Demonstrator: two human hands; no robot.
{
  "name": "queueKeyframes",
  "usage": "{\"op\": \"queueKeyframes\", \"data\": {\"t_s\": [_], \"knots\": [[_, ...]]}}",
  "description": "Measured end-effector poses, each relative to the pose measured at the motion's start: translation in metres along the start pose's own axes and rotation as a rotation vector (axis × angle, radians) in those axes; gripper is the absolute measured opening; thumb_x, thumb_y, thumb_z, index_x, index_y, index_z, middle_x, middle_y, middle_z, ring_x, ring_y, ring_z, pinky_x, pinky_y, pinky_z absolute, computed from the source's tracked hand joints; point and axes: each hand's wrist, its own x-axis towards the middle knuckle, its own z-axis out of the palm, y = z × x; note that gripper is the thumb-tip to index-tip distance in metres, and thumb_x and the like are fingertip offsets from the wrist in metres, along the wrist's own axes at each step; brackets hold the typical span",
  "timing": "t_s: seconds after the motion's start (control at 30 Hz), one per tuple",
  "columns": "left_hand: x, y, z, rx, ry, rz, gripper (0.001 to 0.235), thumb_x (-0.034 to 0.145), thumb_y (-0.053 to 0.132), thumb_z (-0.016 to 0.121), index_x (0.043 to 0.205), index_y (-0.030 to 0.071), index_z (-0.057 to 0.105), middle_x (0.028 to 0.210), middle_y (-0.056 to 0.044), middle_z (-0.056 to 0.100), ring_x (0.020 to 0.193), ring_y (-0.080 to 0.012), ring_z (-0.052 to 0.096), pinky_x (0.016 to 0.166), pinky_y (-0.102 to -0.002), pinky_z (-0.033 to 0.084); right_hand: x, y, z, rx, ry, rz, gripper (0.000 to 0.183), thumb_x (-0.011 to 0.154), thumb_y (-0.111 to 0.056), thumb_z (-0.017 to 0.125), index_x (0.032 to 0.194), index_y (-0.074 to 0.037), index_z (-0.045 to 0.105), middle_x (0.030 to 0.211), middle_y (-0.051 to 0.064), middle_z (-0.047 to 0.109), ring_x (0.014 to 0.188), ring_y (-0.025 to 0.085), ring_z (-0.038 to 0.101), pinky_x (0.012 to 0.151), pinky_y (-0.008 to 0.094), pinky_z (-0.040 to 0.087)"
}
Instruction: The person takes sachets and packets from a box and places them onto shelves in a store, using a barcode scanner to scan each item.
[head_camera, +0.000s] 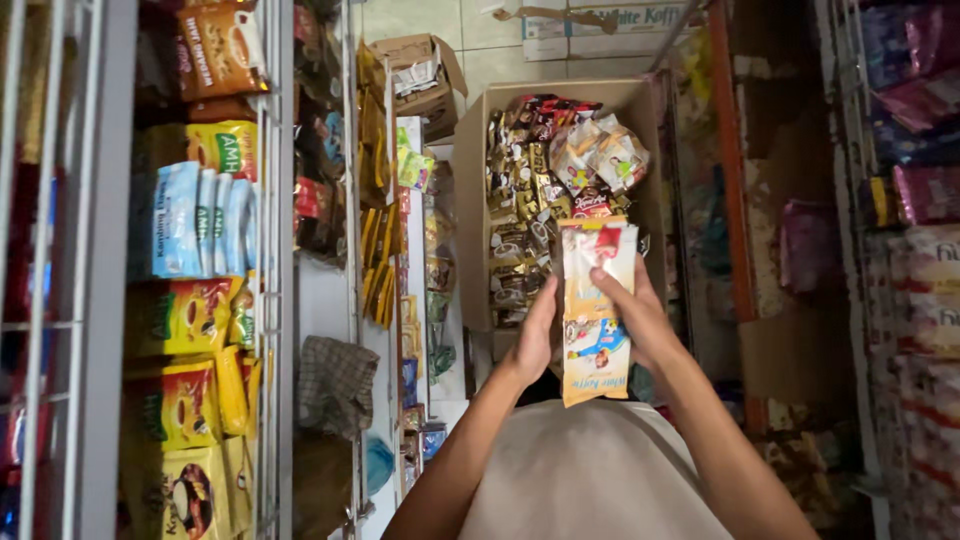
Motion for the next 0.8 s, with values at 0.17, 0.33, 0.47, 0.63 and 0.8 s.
{"op": "queueKeyframes", "data": {"t_s": [0.17,0.33,0.47,0.63,0.8], "knots": [[-0.011,0.028,0.029,0.827,0.023,0.330,0.076,0.081,0.021,0.081,0.144,0.000,0.044,0.129,-0.014,0.057,0.121,-0.0273,0.056,0.105,-0.041,0.047,0.006,0.009,0.010,0.043,0.006,0.043,0.052,0.089,-0.026,0.074,0.133,-0.006,0.054,0.116,0.011,0.070,0.100,0.020,0.070,0.084,0.036,0.058],[-0.014,0.033,0.012,1.203,0.390,0.377,0.100,0.066,0.025,0.094,0.144,0.000,0.037,0.133,-0.021,0.046,0.124,-0.0375,0.050,0.102,-0.042,0.041,0.031,0.002,0.016,0.324,0.068,0.084,0.040,0.097,-0.033,0.067,0.125,-0.005,0.066,0.111,0.012,0.072,0.096,0.025,0.069,0.085,0.040,0.057],[-0.005,0.001,-0.031,0.172,0.414,0.158,0.092,0.078,0.031,0.086,0.148,0.010,0.030,0.133,-0.013,0.056,0.123,-0.0310,0.058,0.102,-0.042,0.048,0.046,-0.005,0.034,0.646,0.028,-0.027,0.038,0.096,-0.034,0.063,0.125,-0.008,0.063,0.116,0.010,0.073,0.105,0.026,0.070,0.096,0.042,0.057],[0.003,-0.031,-0.036,0.019,0.354,0.202,0.079,0.084,0.044,0.076,0.153,0.029,0.041,0.151,0.015,0.052,0.137,-0.0061,0.045,0.109,-0.031,0.033,0.043,0.028,0.070,0.725,-0.029,-0.031,0.037,0.095,-0.030,0.062,0.125,-0.008,0.062,0.117,0.011,0.072,0.107,0.027,0.069,0.098,0.042,0.054],[-0.004,-0.001,-0.042,-0.657,0.233,0.412,0.063,0.087,0.046,0.077,0.134,0.008,0.061,0.131,-0.010,0.065,0.120,-0.0275,0.061,0.103,-0.043,0.048,-0.005,0.093,0.057,0.518,-0.195,-0.011,0.044,0.091,-0.013,0.070,0.133,-0.008,0.055,0.125,0.006,0.064,0.122,0.021,0.059,0.111,0.041,0.045]]}}
